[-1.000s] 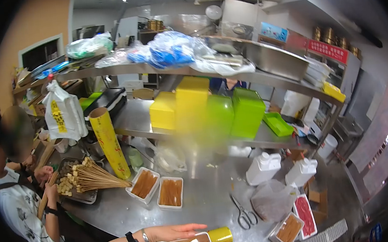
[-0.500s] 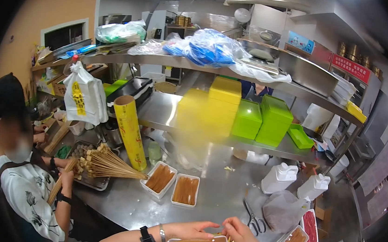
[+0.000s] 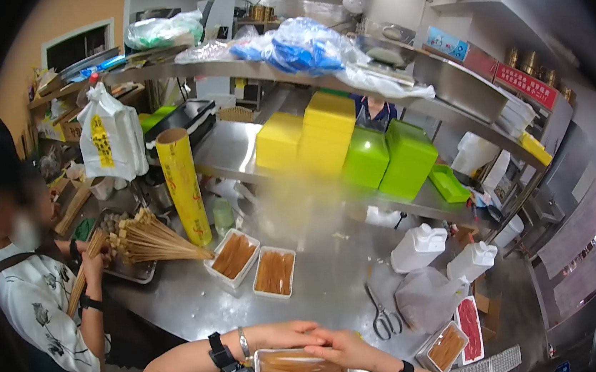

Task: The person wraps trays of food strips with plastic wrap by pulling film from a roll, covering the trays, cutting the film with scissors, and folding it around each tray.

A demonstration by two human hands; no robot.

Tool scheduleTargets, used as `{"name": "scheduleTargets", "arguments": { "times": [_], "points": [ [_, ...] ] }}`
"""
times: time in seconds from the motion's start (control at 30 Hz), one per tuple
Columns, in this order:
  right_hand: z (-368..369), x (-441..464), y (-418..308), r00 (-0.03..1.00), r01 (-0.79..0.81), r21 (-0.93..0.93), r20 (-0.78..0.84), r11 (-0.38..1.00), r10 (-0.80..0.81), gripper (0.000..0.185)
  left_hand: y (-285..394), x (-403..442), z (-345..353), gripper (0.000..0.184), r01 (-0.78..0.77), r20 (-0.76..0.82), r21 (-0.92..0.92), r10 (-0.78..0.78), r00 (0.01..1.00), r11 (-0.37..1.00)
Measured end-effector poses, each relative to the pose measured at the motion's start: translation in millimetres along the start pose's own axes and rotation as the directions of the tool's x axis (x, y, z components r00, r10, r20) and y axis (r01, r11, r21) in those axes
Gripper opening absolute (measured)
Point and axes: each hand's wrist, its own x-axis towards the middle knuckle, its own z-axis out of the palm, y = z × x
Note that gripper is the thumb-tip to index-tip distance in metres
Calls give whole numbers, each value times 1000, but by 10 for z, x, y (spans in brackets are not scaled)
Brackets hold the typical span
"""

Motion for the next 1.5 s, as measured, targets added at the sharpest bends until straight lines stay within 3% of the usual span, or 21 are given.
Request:
{"name": "scheduleTargets", "arguments": {
  "times": [0.1,0.17,0.23,0.3,0.33,0.4,0.57,0.63,0.8,0.9,0.93,0.97,1.0,1.03,1.13,1.2,1.23,1.3,1.37,1.43,1.5],
  "points": [
    [23,-15,-9,1000,-19,219,0,976,20,26,185,-253,-146,44,31,-111,-158,-49,993,987],
    [15,-64,24,997,-66,150,-30,987,71,25,114,-466,-269,37,-187,-351,-111,137,926,976],
    [3,-104,67,989,-140,329,-1,934,149,22,41,-752,-252,29,-262,-607,35,229,761,964],
    [76,-130,210,992,-15,429,-104,903,66,25,-23,-1040,-97,28,-211,-772,155,252,584,965],
    [109,-153,218,991,-41,448,-93,893,92,25,-44,-1142,8,28,-198,-770,127,222,599,972],
    [116,-159,192,988,-33,566,-108,824,114,25,-49,-1277,155,32,-36,-737,505,453,501,863],
    [116,-117,197,987,-62,567,-86,821,134,25,-99,-1197,450,38,7,-717,601,536,446,799],
    [113,-106,190,988,-66,570,-79,819,134,25,-101,-1195,483,34,115,-578,794,682,448,597],
    [109,-101,153,981,-97,531,-89,842,169,23,-260,-1067,461,24,155,-573,815,738,357,558],
    [70,-162,5,968,-147,456,-116,878,223,22,-478,-1024,339,17,217,-663,748,718,211,627],
    [114,-174,146,973,-50,390,-187,919,132,22,-699,-989,295,12,-27,-889,438,438,135,899],
    [82,-188,134,971,-107,427,-150,898,187,22,-848,-969,196,7,-287,-982,34,85,166,957],
    [44,-182,91,970,-102,445,-155,890,189,21,-903,-990,89,4,-470,-956,-274,-184,229,839],
    [50,-223,70,966,-119,472,-148,874,212,20,-980,-1013,13,7,-533,-926,-376,-296,233,758],
    [80,-218,149,970,-40,484,-192,874,151,22,-726,-1167,138,9,-434,-904,-383,-235,357,815],
    [114,-220,143,970,-58,525,-172,849,172,22,-544,-1146,182,18,-337,-850,-304,-94,519,891],
    [99,-190,126,972,-57,554,-160,830,174,22,-445,-1107,156,18,-340,-853,-299,-90,515,892],
    [96,-158,89,974,-56,568,-148,821,169,23,-273,-1029,110,31,-237,-863,93,196,465,967],
    [89,-153,48,976,-59,472,-157,879,150,23,-107,-988,-30,30,-217,-835,48,159,527,975],
    [70,-146,8,979,-80,454,-130,888,154,23,38,-981,-166,22,-11,-595,343,226,771,939],
    [64,-145,-8,982,-86,432,-114,898,149,23,-38,-926,-259,17,102,-542,317,91,836,943]
  ]
}}
